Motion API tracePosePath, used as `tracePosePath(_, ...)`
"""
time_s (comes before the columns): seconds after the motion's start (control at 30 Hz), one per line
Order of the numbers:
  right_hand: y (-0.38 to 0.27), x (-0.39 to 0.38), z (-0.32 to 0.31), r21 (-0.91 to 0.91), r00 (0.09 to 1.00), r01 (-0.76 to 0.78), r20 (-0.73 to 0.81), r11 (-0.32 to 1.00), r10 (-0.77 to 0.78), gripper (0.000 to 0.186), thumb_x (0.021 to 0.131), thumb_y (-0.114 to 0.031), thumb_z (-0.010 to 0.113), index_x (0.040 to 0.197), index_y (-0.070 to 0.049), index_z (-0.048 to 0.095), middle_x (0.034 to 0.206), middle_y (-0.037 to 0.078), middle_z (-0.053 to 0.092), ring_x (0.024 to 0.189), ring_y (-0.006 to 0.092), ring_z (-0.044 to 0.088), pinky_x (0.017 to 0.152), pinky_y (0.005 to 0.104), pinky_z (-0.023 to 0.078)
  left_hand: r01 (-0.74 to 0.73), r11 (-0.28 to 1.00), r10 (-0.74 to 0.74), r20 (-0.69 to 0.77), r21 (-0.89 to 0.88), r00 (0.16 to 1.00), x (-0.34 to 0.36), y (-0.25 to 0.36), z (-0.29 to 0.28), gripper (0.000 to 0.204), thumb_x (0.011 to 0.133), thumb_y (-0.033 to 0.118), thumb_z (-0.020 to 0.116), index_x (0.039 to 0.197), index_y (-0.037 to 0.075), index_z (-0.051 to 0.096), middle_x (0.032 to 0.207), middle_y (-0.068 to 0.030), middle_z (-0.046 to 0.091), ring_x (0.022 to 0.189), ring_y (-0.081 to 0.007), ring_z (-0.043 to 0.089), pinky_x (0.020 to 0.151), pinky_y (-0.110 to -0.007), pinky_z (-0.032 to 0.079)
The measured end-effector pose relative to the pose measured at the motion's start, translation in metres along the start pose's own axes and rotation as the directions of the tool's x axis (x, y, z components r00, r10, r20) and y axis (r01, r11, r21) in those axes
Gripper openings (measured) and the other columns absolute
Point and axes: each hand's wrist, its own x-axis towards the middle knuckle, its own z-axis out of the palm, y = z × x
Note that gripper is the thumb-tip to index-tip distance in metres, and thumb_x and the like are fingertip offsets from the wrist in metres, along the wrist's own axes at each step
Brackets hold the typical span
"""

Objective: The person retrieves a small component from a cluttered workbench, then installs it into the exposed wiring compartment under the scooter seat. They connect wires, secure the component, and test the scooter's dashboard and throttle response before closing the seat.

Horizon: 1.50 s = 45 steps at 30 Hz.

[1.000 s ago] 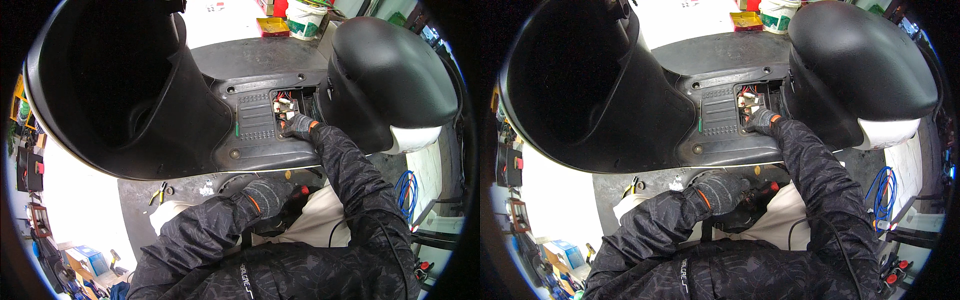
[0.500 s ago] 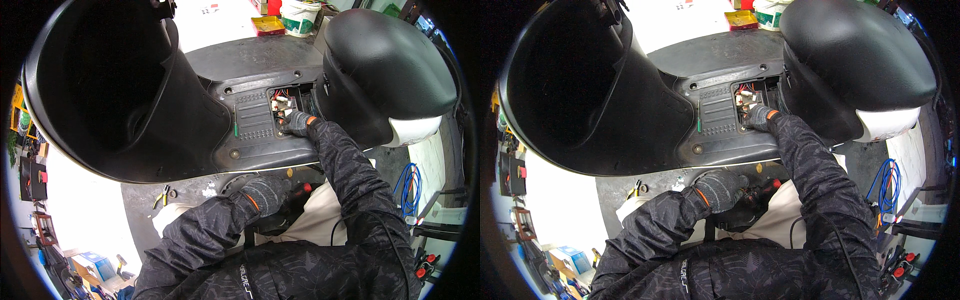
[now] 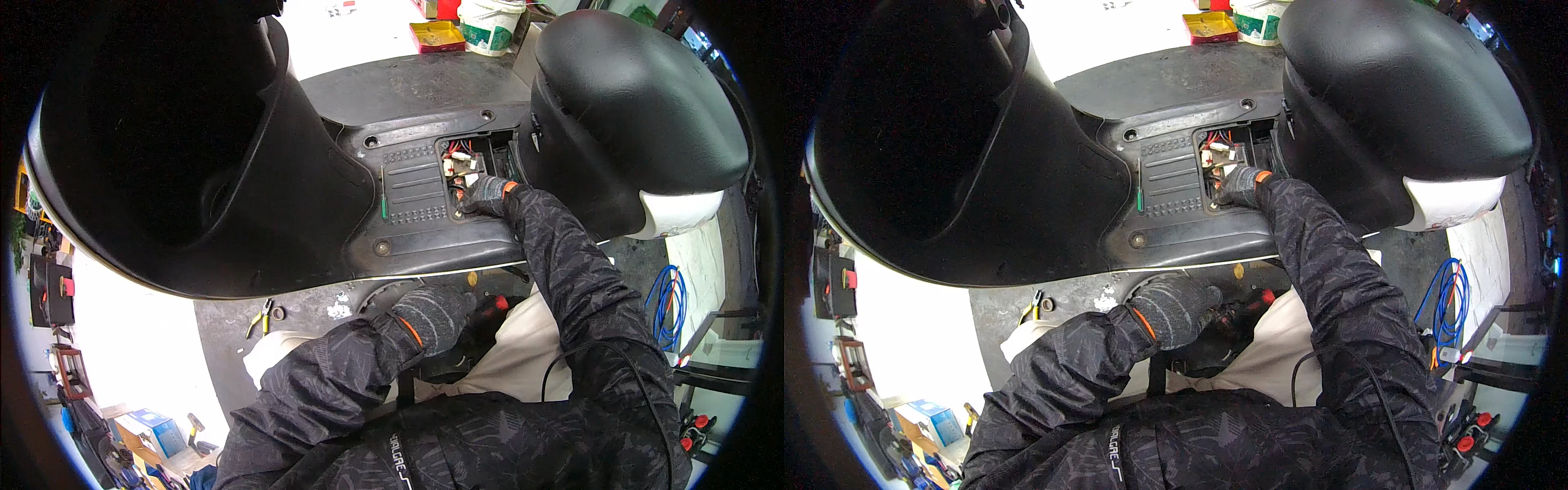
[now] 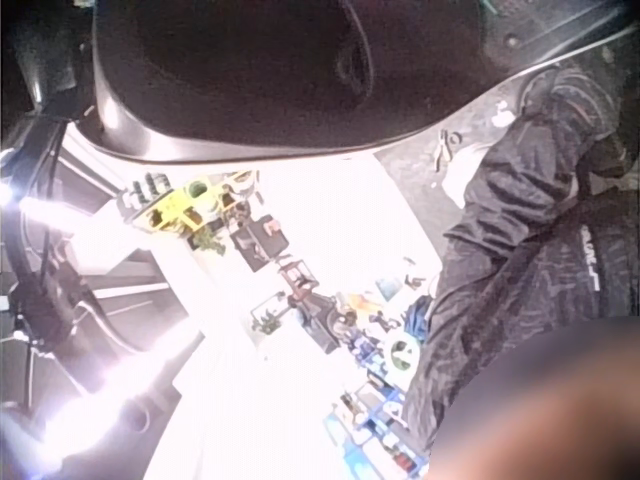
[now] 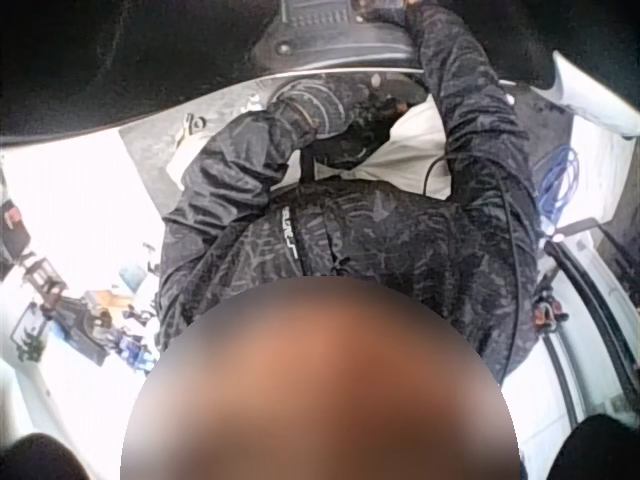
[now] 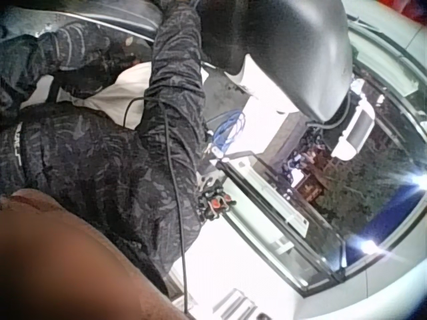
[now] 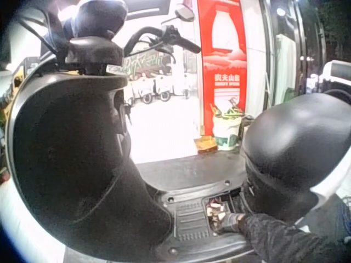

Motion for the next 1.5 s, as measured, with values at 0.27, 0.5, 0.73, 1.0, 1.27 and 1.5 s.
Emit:
tracePosePath(0.27,-0.042,-0.014,-0.015,0.232,0.989,-0.079,-0.107,0.97,0.106,0.038,0.079,-0.036,0.079,0.095,-0.002,0.071,0.086,0.017,0.071,0.08,0.0318,0.066,0.076,0.0429,0.052,-0.058,0.998,0.057,-0.087,-0.012,0.995,0.002,-0.005,0.007,0.026,0.094,0.026,0.059,0.106,0.008,0.073,0.102,-0.0199,0.072,0.095,-0.0409,0.069,0.084,-0.052,0.055)
tracePosePath(0.5,-0.005,-0.001,0.003,-0.266,0.986,0.164,0.044,0.95,-0.158,0.036,0.095,-0.035,0.066,0.115,-0.006,0.074,0.104,0.014,0.075,0.099,0.0333,0.07,0.092,0.0396,0.053,-0.052,0.998,0.053,-0.03,0.02,0.998,0.011,-0.011,0.017,0.022,0.092,0.022,0.06,0.103,0.007,0.072,0.096,-0.0199,0.071,0.092,-0.0413,0.069,0.082,-0.053,0.054)
tracePosePath(0.73,-0.024,-0.018,0.002,-0.022,0.996,-0.089,-0.033,0.996,0.089,0.037,0.097,-0.034,0.063,0.122,-0.008,0.073,0.121,0.014,0.073,0.11,0.0316,0.069,0.101,0.0383,0.052,-0.012,1.0,0.011,-0.025,-0.014,1.0,0.015,-0.006,0.01,0.022,0.092,0.021,0.061,0.105,0.006,0.071,0.103,-0.0205,0.071,0.098,-0.0417,0.068,0.087,-0.052,0.054)
tracePosePath(1.0,-0.016,-0.015,-0.002,-0.474,0.951,0.282,0.023,0.834,-0.308,0.032,0.097,-0.022,0.061,0.128,-0.015,0.07,0.122,0.009,0.072,0.111,0.0279,0.07,0.1,0.0377,0.055,0.034,0.999,-0.034,0.016,-0.041,0.999,0.01,-0.007,0.002,0.024,0.091,0.022,0.062,0.108,0.007,0.071,0.105,-0.0199,0.071,0.1,-0.0419,0.068,0.088,-0.052,0.054)
tracePosePath(1.27,-0.048,-0.038,-0.018,0.246,0.991,-0.082,-0.08,0.966,0.105,0.03,0.1,-0.029,0.066,0.119,-0.007,0.073,0.111,0.015,0.075,0.097,0.0264,0.071,0.092,0.0356,0.054,0.002,1.0,-0.003,-0.017,-0.027,1.0,0.008,-0.006,-0.001,0.027,0.091,0.022,0.062,0.113,0.008,0.07,0.103,-0.0191,0.071,0.099,-0.04,0.069,0.087,-0.051,0.055)
tracePosePath(1.5,-0.08,-0.047,-0.023,0.295,0.982,-0.085,-0.137,0.952,0.13,0.037,0.098,-0.035,0.066,0.115,-0.003,0.075,0.103,0.018,0.075,0.096,0.0318,0.07,0.093,0.0403,0.053,0.035,0.999,-0.034,0.025,-0.04,0.999,0.006,-0.002,-0.008,0.028,0.093,0.023,0.061,0.115,0.008,0.069,0.101,-0.0184,0.072,0.099,-0.0401,0.069,0.086,-0.051,0.055)
